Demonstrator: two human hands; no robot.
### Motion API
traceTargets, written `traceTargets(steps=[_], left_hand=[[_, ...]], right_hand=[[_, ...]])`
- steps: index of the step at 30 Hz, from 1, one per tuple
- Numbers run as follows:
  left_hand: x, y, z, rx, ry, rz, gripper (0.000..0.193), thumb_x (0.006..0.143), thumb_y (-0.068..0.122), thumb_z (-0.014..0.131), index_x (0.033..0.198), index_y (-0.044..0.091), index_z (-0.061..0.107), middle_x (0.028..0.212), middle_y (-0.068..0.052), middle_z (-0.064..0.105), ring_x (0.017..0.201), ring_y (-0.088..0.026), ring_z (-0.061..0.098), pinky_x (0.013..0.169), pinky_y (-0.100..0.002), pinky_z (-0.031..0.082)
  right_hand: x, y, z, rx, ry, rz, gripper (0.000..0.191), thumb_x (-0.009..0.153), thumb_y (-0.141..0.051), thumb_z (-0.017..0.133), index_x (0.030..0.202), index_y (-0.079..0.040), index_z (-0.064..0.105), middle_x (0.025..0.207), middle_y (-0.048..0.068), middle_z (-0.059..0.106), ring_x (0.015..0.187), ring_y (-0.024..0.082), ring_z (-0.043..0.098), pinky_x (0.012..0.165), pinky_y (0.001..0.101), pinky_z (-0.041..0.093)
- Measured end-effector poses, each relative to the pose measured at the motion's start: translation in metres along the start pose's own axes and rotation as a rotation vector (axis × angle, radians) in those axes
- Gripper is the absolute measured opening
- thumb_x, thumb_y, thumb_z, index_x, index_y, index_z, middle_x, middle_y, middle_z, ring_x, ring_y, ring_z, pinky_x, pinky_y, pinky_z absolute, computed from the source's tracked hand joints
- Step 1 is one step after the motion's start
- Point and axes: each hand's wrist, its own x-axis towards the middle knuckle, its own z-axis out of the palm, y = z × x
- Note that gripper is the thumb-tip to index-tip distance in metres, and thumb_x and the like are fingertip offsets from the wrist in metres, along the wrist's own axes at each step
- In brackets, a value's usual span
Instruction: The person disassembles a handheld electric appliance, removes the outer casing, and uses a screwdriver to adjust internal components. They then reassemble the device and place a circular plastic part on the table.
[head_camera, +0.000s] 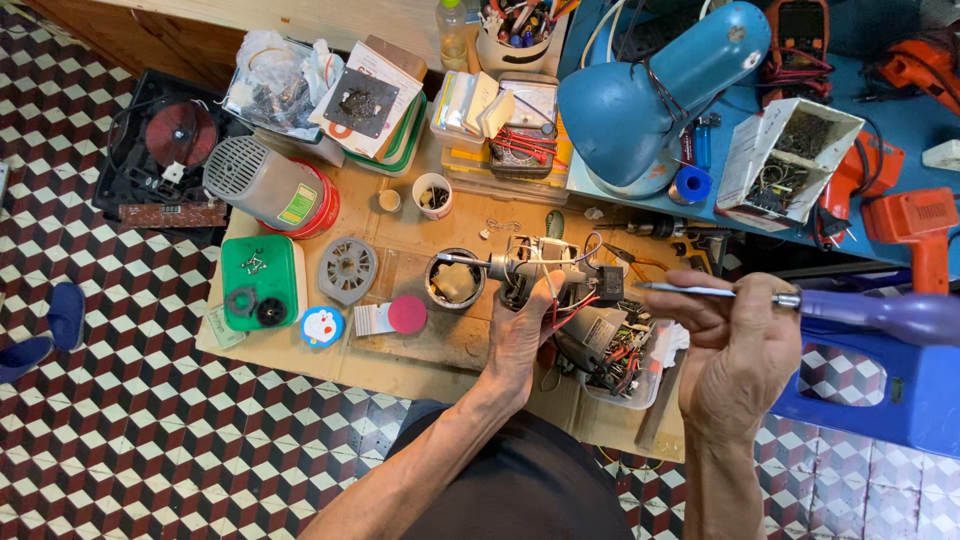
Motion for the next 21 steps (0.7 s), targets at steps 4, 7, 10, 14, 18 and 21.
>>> traceTargets(steps=[4,7,10,14,18,21], left_hand=[[-0.001,0.003,-0.001,-0.001,-0.002,0.013,0.029,0.091,0.037,0.077,0.095,0.013,0.063,0.084,0.005,0.061,0.077,-0.006,0.064,0.075,-0.028,0.059],[0.000,0.003,-0.002,-0.002,0.012,0.012,0.028,0.092,0.037,0.077,0.096,0.013,0.063,0.084,0.005,0.060,0.077,-0.006,0.063,0.074,-0.027,0.058],[0.000,0.003,-0.002,-0.017,0.011,0.013,0.027,0.091,0.036,0.077,0.096,0.013,0.063,0.085,0.004,0.062,0.078,-0.007,0.066,0.075,-0.027,0.059],[0.000,0.001,-0.002,-0.027,0.005,0.016,0.027,0.090,0.035,0.077,0.098,0.012,0.065,0.086,0.003,0.065,0.078,-0.007,0.067,0.075,-0.028,0.060],[0.002,-0.001,-0.002,-0.027,0.003,0.015,0.028,0.091,0.035,0.077,0.098,0.009,0.066,0.088,0.002,0.067,0.079,-0.007,0.068,0.075,-0.028,0.060],[0.004,-0.001,-0.003,-0.051,-0.012,0.007,0.029,0.094,0.035,0.077,0.097,0.007,0.068,0.089,0.001,0.068,0.078,-0.007,0.065,0.074,-0.027,0.058]], right_hand=[[0.002,0.004,0.002,-0.132,-0.031,-0.013,0.025,0.108,0.001,0.059,0.132,-0.001,0.053,0.116,0.020,0.070,0.101,0.027,0.074,0.093,0.0375,0.064],[-0.004,0.010,0.005,-0.372,-0.009,0.039,0.011,0.107,-0.002,0.062,0.117,0.003,0.063,0.108,0.018,0.073,0.097,0.025,0.077,0.086,0.0334,0.063],[-0.008,0.019,0.009,-0.542,-0.025,-0.029,0.011,0.104,-0.007,0.066,0.111,0.001,0.065,0.103,0.013,0.075,0.095,0.017,0.076,0.084,0.0286,0.063],[-0.007,0.032,0.010,-0.707,-0.033,-0.146,0.012,0.107,-0.010,0.066,0.113,0.000,0.064,0.100,0.010,0.075,0.092,0.014,0.074,0.080,0.0259,0.060],[-0.006,0.041,0.010,-0.783,-0.035,-0.128,0.012,0.107,-0.011,0.066,0.114,-0.001,0.064,0.100,0.008,0.074,0.091,0.012,0.073,0.079,0.0251,0.060],[-0.007,0.045,0.012,-0.761,-0.048,-0.111,0.012,0.107,-0.011,0.066,0.114,-0.001,0.064,0.100,0.008,0.074,0.092,0.012,0.073,0.081,0.0245,0.059]])
